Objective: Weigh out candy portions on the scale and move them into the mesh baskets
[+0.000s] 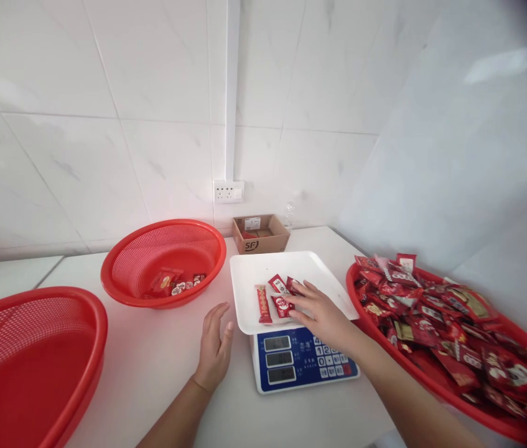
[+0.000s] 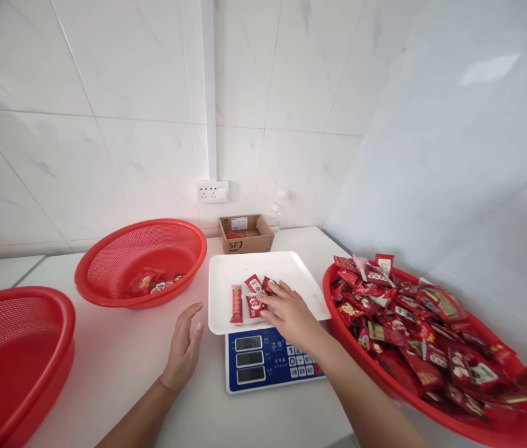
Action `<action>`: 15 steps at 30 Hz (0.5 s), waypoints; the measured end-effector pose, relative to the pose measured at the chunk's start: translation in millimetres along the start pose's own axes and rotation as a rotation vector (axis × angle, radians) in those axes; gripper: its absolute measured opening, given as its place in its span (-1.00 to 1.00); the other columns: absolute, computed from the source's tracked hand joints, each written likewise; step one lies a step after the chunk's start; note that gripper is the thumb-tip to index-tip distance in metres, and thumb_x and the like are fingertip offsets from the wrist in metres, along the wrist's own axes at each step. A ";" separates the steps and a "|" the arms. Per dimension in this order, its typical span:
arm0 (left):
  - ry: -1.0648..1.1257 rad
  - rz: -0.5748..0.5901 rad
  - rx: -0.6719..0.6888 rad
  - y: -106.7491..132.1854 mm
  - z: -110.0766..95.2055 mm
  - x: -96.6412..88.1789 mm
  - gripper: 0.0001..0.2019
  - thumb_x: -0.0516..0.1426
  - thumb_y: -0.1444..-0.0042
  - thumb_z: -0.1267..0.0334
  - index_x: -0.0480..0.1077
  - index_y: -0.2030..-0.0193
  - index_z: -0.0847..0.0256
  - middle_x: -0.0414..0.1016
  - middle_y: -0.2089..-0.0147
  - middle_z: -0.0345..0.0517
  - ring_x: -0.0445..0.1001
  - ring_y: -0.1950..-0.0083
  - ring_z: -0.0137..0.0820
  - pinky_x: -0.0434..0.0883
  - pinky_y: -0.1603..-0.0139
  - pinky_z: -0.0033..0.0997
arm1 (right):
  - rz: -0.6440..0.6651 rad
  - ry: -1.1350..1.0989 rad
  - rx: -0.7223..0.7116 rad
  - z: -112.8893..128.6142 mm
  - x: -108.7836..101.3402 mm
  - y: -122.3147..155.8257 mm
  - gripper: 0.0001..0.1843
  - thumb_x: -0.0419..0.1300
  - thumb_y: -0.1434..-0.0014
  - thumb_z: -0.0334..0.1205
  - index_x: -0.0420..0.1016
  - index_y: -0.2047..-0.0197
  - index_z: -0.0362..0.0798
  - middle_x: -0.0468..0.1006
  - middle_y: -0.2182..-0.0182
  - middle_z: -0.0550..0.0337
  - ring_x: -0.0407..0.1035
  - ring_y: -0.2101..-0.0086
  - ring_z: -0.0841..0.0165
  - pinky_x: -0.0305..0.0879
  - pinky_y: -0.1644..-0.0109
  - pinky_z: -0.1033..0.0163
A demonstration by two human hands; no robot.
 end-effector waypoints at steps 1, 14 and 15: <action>0.003 0.002 -0.001 -0.1 -0.1 0.0 -0.67 -0.05 -0.31 0.12 0.27 -0.12 0.17 0.38 -0.12 0.09 0.32 -0.19 -0.17 0.31 -0.17 0.01 | 0.004 -0.023 0.008 -2.5 0.6 -0.9 -0.57 0.10 -0.20 -0.07 0.45 -0.12 0.11 0.17 -0.29 0.07 -0.06 -0.30 0.07 0.02 -0.29 -0.18; 0.025 0.013 -0.046 -0.8 -1.1 -0.9 -0.66 -0.05 -0.30 0.08 0.29 -0.10 0.17 0.39 -0.10 0.10 0.34 -0.17 -0.17 0.34 -0.15 -0.01 | -0.292 0.071 0.254 -74.2 -70.0 53.9 -0.46 -0.06 -0.19 0.06 0.41 -0.11 0.00 0.37 -0.17 0.06 0.25 -0.16 0.17 0.19 -0.23 0.01; 0.027 0.018 -0.052 -0.6 -1.0 -0.5 -0.66 -0.06 -0.30 0.08 0.29 -0.11 0.17 0.39 -0.11 0.10 0.34 -0.17 -0.17 0.34 -0.15 -0.02 | -0.285 0.100 0.336 -94.5 -74.5 67.1 -0.45 -0.06 -0.18 0.08 0.41 -0.11 0.00 0.41 -0.14 0.06 0.31 -0.11 0.17 0.25 -0.18 0.02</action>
Point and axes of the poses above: each hand's wrist, its own y-axis away from the middle knuckle, its own x-axis out of the palm, z = x × y, the point moved 6 cm from there along -y, towards the middle knuckle
